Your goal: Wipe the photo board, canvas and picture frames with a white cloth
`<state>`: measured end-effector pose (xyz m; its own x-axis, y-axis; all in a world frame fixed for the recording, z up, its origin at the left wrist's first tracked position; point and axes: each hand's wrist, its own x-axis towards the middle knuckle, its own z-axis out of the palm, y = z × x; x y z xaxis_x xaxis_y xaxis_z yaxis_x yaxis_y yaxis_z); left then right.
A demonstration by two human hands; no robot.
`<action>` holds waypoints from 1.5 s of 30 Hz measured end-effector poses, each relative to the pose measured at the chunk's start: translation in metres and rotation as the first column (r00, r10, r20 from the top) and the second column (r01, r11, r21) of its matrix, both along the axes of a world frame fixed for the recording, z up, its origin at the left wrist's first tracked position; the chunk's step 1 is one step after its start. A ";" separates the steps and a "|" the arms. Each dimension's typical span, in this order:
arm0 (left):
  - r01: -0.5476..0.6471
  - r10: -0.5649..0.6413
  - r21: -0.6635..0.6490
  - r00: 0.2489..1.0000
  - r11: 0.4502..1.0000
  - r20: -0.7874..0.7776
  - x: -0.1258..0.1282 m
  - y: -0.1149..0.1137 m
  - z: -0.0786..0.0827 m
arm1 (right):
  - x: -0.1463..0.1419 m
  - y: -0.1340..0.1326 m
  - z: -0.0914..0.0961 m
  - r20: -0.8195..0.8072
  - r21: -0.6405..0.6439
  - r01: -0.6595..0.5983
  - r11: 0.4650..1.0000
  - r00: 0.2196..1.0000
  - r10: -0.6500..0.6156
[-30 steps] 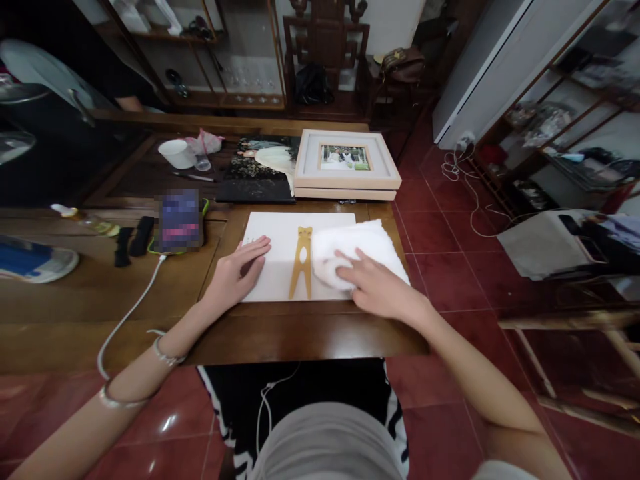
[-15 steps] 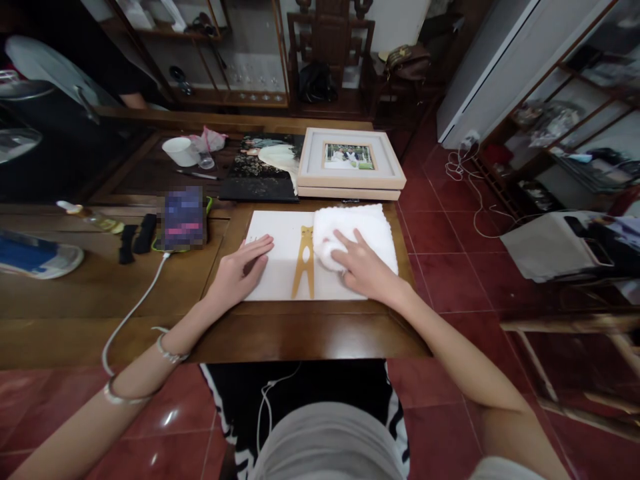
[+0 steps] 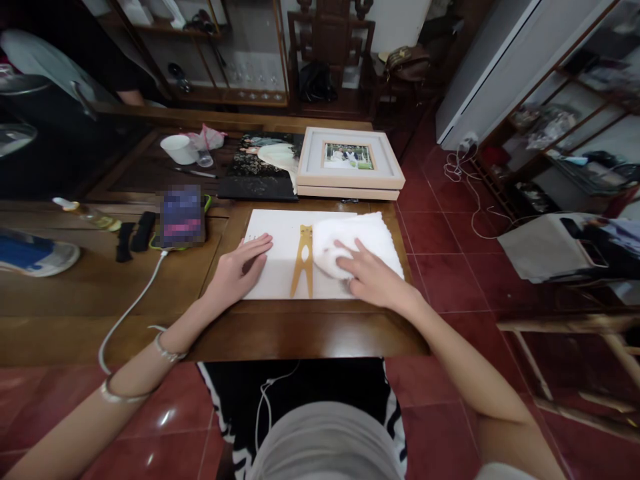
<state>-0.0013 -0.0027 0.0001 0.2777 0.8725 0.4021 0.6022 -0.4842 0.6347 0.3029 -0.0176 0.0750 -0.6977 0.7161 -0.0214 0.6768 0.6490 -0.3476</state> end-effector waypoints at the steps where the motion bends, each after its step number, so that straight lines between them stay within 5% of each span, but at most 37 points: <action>1: 0.002 -0.002 0.000 1.000 1.000 0.003 0.000 0.000 0.000 | -0.002 0.014 -0.005 -0.011 0.023 0.011 1.000 1.000 -0.010; 5: 0.005 -0.005 0.000 1.000 1.000 0.005 -0.001 0.000 0.000 | -0.011 0.056 -0.021 -0.063 0.141 0.084 0.986 0.995 -0.076; 8: 0.004 -0.004 -0.004 1.000 1.000 0.002 -0.001 0.000 0.001 | -0.014 0.059 -0.027 -0.095 0.186 0.116 0.976 0.990 -0.100; 17: 0.003 -0.003 -0.006 1.000 1.000 -0.001 0.000 0.000 0.001 | -0.010 -0.064 0.006 -0.044 -0.035 -0.033 0.999 0.999 0.031; 21: 0.006 -0.006 -0.005 1.000 1.000 -0.002 0.000 0.000 0.001 | -0.002 -0.087 0.022 -0.028 -0.158 -0.081 0.984 0.997 0.078; 25: 0.003 -0.003 0.000 1.000 1.000 -0.011 0.000 0.000 0.002 | 0.002 -0.056 0.017 -0.037 -0.130 -0.033 0.991 0.999 0.028; 32: 0.004 -0.004 -0.006 1.000 1.000 -0.008 0.000 0.000 0.002 | -0.010 0.049 -0.019 -0.139 0.086 0.117 0.989 0.985 -0.104; 35: 0.002 -0.002 -0.012 1.000 1.000 -0.003 0.000 0.000 0.003 | -0.016 0.063 -0.028 -0.144 0.166 0.159 0.973 0.980 -0.136; 39: 0.000 0.000 -0.012 1.000 1.000 -0.005 0.000 0.000 0.003 | -0.019 0.034 -0.024 -0.086 0.149 0.120 0.982 0.990 -0.108; 45: 0.006 -0.006 -0.015 1.000 1.000 -0.004 -0.001 0.000 0.002 | -0.010 -0.046 0.008 -0.029 -0.046 -0.013 0.999 1.000 0.011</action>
<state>-0.0019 -0.0027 0.0019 0.2848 0.8765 0.3881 0.6017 -0.4786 0.6394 0.2924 -0.0638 0.0827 -0.7070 0.7064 -0.0340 0.6583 0.6397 -0.3967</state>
